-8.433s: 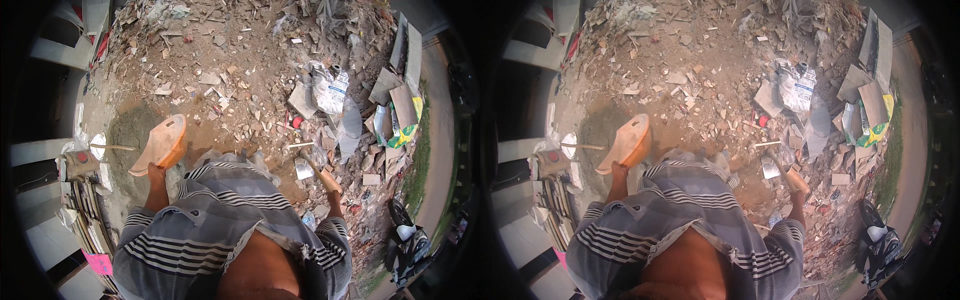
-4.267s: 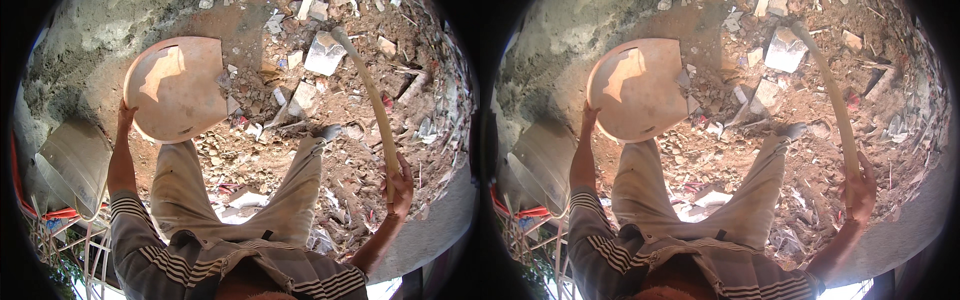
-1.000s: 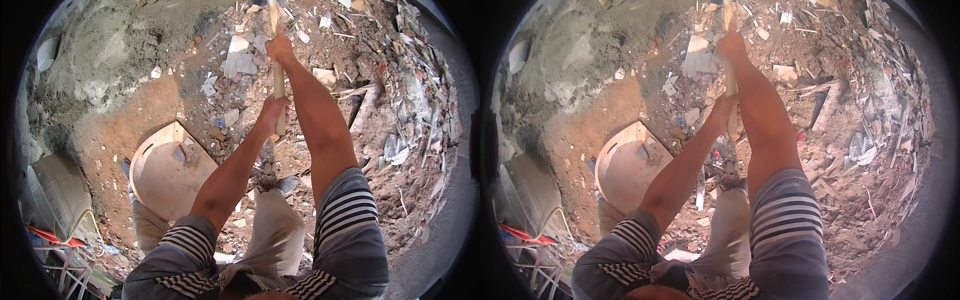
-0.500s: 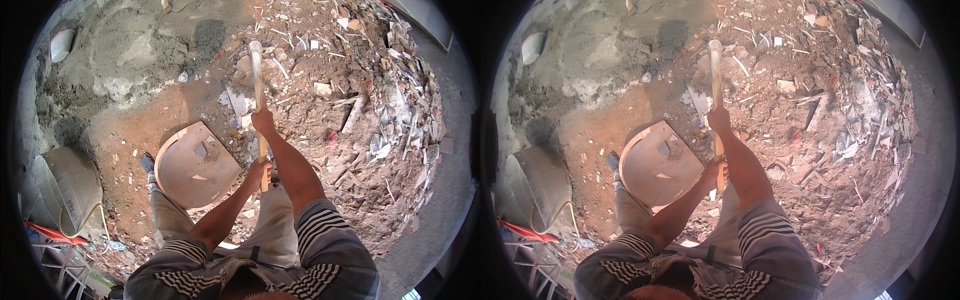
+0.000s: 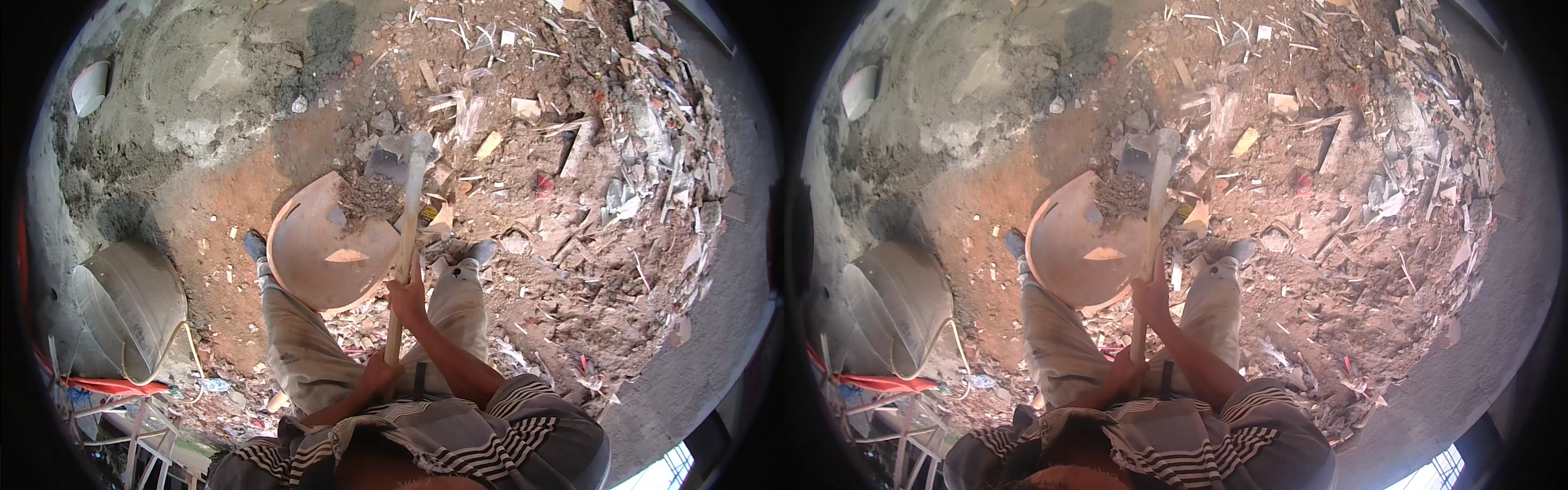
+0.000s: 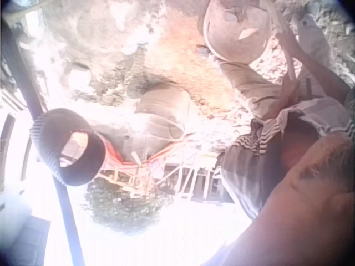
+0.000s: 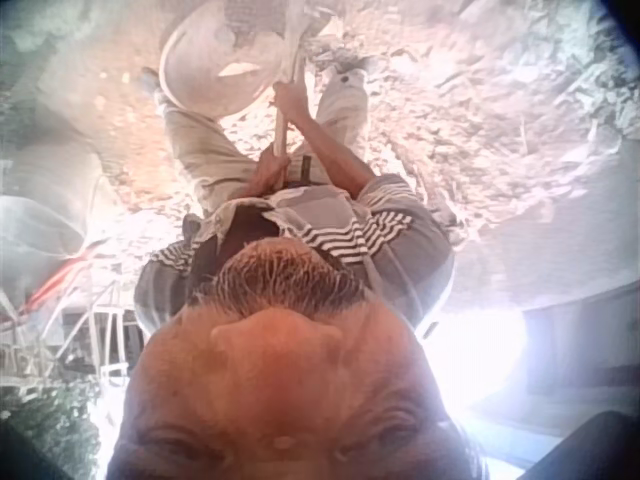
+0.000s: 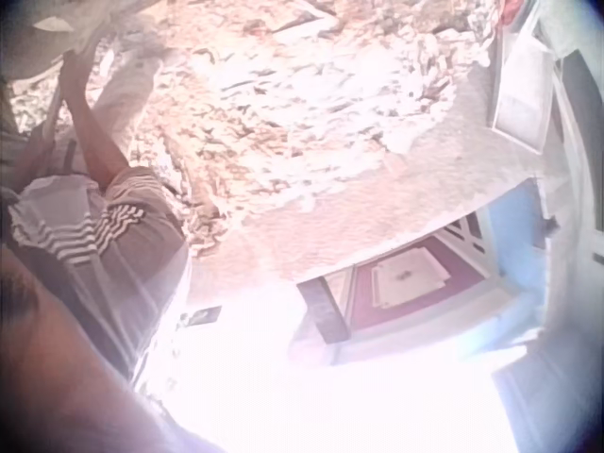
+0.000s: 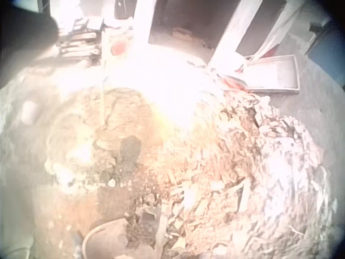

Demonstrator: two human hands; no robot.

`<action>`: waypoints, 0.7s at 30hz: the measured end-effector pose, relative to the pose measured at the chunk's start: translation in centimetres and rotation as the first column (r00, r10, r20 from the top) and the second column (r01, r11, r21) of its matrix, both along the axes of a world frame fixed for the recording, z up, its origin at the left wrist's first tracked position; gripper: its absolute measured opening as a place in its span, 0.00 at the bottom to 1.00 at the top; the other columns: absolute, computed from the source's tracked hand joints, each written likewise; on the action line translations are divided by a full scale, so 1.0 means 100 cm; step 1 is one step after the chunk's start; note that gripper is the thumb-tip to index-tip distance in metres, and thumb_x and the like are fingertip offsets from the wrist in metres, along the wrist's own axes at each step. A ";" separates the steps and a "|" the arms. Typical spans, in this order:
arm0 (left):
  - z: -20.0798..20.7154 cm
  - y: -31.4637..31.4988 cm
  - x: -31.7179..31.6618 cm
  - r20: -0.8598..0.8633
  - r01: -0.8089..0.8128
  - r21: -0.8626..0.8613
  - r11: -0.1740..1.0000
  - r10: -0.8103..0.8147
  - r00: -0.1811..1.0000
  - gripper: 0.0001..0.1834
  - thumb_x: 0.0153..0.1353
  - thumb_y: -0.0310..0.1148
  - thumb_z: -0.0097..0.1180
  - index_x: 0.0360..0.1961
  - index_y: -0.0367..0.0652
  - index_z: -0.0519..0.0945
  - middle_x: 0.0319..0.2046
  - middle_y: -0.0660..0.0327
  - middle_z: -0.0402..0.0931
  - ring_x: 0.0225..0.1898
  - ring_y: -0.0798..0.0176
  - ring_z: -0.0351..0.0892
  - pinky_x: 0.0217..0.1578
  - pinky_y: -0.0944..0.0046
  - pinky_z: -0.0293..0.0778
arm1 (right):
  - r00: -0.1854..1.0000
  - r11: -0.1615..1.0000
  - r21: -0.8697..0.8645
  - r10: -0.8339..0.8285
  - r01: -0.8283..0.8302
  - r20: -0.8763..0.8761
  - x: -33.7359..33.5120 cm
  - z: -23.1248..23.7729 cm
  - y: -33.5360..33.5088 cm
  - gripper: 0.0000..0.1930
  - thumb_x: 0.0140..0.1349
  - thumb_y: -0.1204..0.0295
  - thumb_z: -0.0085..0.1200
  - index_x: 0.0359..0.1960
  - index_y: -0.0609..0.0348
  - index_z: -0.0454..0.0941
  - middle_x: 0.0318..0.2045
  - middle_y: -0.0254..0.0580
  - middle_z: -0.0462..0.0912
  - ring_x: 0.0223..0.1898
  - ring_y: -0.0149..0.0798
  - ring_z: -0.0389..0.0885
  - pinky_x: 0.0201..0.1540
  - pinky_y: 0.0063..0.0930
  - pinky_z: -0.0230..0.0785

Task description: The person walks through a debris-filled room, picks up a plastic scoop, and moves outside. They use a hoe to gather rubble and debris into the scoop, then carry the filled scoop back inside. The person repeats the process of gathering debris and transporting it indoors.

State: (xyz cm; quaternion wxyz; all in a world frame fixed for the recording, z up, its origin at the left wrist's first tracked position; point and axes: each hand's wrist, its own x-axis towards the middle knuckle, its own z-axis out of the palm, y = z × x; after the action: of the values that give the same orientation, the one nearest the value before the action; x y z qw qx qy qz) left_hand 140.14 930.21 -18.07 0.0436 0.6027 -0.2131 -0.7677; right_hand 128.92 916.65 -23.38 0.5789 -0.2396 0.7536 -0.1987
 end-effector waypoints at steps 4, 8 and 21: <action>-0.042 -0.073 -0.027 -0.010 -0.046 -0.016 0.999 0.046 0.999 0.21 0.50 0.29 0.60 0.45 0.34 0.72 0.21 0.59 0.74 0.20 0.65 0.76 0.22 0.63 0.73 | 0.990 0.968 -0.215 -0.114 0.130 0.082 -0.032 -0.023 -0.078 0.45 0.56 0.80 0.47 0.74 0.49 0.39 0.32 0.41 0.76 0.18 0.31 0.72 0.20 0.25 0.68; -0.109 -0.215 -0.082 -0.178 -0.238 -0.357 0.903 0.184 0.967 0.26 0.51 0.32 0.61 0.52 0.35 0.72 0.22 0.60 0.75 0.16 0.69 0.74 0.16 0.66 0.69 | 0.997 0.898 -0.436 -0.079 0.059 -0.027 -0.086 -0.066 -0.231 0.44 0.57 0.78 0.49 0.74 0.51 0.38 0.26 0.41 0.77 0.19 0.31 0.73 0.20 0.26 0.68; -0.172 -0.338 -0.164 -0.151 -0.127 -0.470 0.874 0.062 0.987 0.23 0.54 0.35 0.61 0.47 0.32 0.73 0.22 0.55 0.76 0.16 0.65 0.75 0.19 0.62 0.71 | 0.997 0.783 -0.618 -0.070 0.073 0.030 -0.173 -0.118 -0.345 0.37 0.55 0.85 0.48 0.68 0.54 0.51 0.24 0.42 0.73 0.17 0.34 0.73 0.15 0.28 0.69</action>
State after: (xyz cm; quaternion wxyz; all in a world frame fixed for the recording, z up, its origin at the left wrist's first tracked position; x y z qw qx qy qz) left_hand 123.71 896.36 -35.23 0.2424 0.5314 -0.3626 -0.7262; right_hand 111.60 882.16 -35.20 0.4626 -0.3867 0.6539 -0.4570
